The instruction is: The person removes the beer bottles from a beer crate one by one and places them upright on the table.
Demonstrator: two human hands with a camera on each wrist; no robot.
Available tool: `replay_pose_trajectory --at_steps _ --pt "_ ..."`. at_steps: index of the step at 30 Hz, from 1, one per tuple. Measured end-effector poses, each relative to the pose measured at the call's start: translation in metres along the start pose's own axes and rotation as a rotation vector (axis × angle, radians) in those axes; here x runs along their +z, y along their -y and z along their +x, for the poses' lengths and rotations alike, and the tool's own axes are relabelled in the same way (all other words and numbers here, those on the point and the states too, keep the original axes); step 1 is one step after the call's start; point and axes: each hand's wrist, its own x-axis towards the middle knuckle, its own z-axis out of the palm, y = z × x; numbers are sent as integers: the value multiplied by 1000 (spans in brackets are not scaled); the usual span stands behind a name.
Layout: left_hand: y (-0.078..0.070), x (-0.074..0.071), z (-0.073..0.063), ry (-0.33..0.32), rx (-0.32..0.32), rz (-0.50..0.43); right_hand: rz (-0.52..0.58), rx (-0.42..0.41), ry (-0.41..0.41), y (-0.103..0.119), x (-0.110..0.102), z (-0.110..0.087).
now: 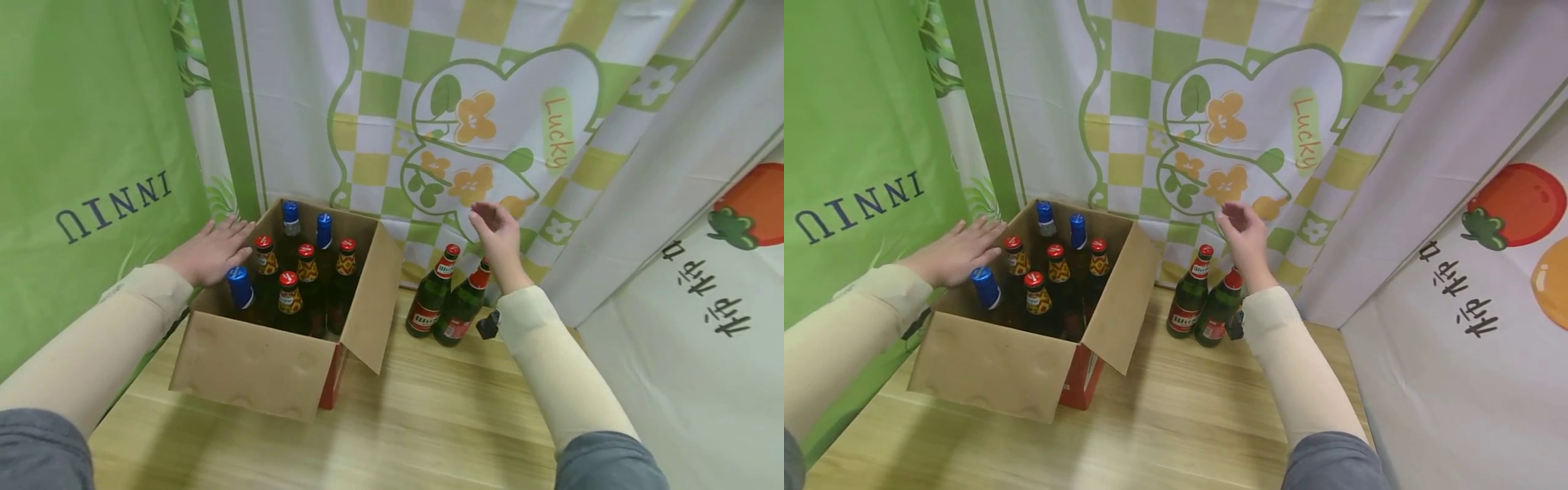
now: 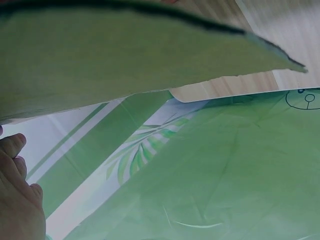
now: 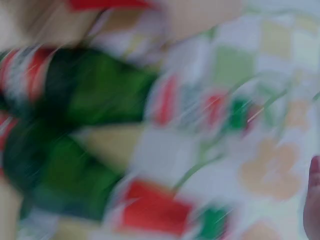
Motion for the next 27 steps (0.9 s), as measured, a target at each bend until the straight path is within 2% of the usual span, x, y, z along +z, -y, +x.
replay_pose_trajectory --at_steps 3,6,10,14,22,27 --pt "0 0 0 2 2 -1 142 -12 91 26 24 7" --pt "0 1 -1 8 4 1 265 40 199 43 46 11" --pt "0 2 -2 8 1 18 307 102 320 53 74 13" --pt "-5 -1 -3 22 -16 30 251 122 447 50 99 9" --pt "2 6 -2 -28 -3 22 17 146 683 41 151 -3" --pt "-2 3 -4 -24 -2 21 -100 156 740 30 165 -4"
